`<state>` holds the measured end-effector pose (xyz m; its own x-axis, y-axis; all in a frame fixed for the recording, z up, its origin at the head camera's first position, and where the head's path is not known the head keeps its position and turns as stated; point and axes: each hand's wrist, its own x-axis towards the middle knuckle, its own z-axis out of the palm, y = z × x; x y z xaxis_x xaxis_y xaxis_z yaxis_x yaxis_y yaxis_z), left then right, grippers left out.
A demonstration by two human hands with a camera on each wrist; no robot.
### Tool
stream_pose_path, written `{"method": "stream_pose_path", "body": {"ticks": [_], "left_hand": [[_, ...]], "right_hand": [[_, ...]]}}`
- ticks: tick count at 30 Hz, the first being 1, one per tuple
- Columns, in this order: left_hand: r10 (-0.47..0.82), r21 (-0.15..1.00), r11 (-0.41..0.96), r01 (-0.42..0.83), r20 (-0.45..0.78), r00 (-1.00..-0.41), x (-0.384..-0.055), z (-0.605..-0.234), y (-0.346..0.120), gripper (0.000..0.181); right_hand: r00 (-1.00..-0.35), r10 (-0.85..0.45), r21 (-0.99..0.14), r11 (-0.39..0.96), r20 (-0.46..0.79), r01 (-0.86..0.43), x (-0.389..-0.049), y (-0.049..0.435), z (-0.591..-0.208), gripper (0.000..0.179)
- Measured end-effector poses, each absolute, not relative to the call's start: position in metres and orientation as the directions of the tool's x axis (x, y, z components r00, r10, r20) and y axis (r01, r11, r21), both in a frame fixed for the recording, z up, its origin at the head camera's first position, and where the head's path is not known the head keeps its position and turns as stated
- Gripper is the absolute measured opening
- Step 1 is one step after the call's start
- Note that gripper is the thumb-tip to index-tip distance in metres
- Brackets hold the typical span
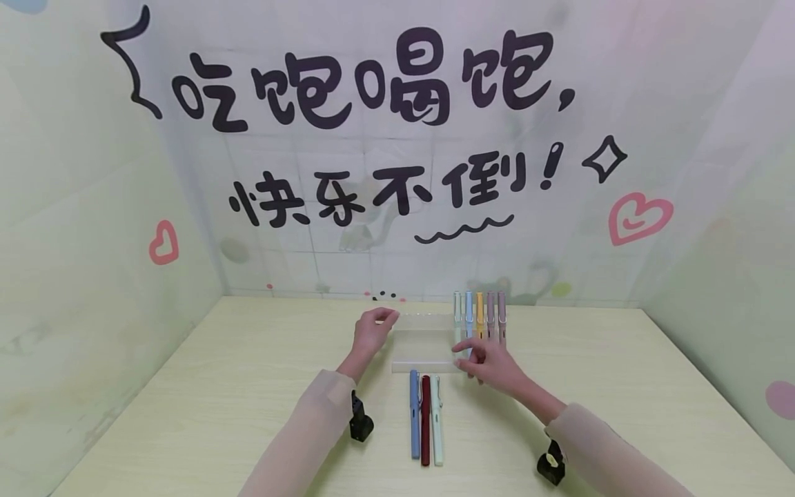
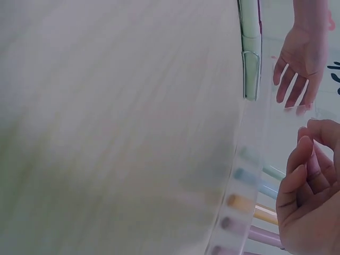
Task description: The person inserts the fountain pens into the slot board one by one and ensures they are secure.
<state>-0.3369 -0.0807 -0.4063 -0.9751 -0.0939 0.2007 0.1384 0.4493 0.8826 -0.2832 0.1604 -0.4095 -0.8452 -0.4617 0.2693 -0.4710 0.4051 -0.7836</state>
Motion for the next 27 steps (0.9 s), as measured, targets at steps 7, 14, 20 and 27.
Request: {"method": "stream_pose_path", "body": {"ticks": [7,14,20,27], "left_hand": [[-0.092,0.877,0.458,0.146,0.21,-0.973,-0.336,-0.405,-0.081,0.025],[-0.09,0.876,0.458,0.15,0.213,-0.973,-0.337,-0.406,-0.081,0.025],[-0.088,0.876,0.456,0.158,0.221,-0.971,-0.338,-0.407,-0.081,0.024],[-0.087,0.876,0.455,0.162,0.225,-0.97,-0.336,-0.406,-0.081,0.024]], "right_hand": [[-0.843,-0.5,-0.791,0.427,0.197,-0.438,-0.281,0.159,-0.415,0.025],[-0.844,-0.525,-0.759,0.504,0.109,-0.412,-0.279,0.154,-0.425,0.026],[-0.812,-0.58,-0.725,0.536,0.056,-0.433,-0.275,0.149,-0.425,0.029],[-0.815,-0.578,-0.72,0.545,0.049,-0.43,-0.274,0.145,-0.425,0.033]]}}
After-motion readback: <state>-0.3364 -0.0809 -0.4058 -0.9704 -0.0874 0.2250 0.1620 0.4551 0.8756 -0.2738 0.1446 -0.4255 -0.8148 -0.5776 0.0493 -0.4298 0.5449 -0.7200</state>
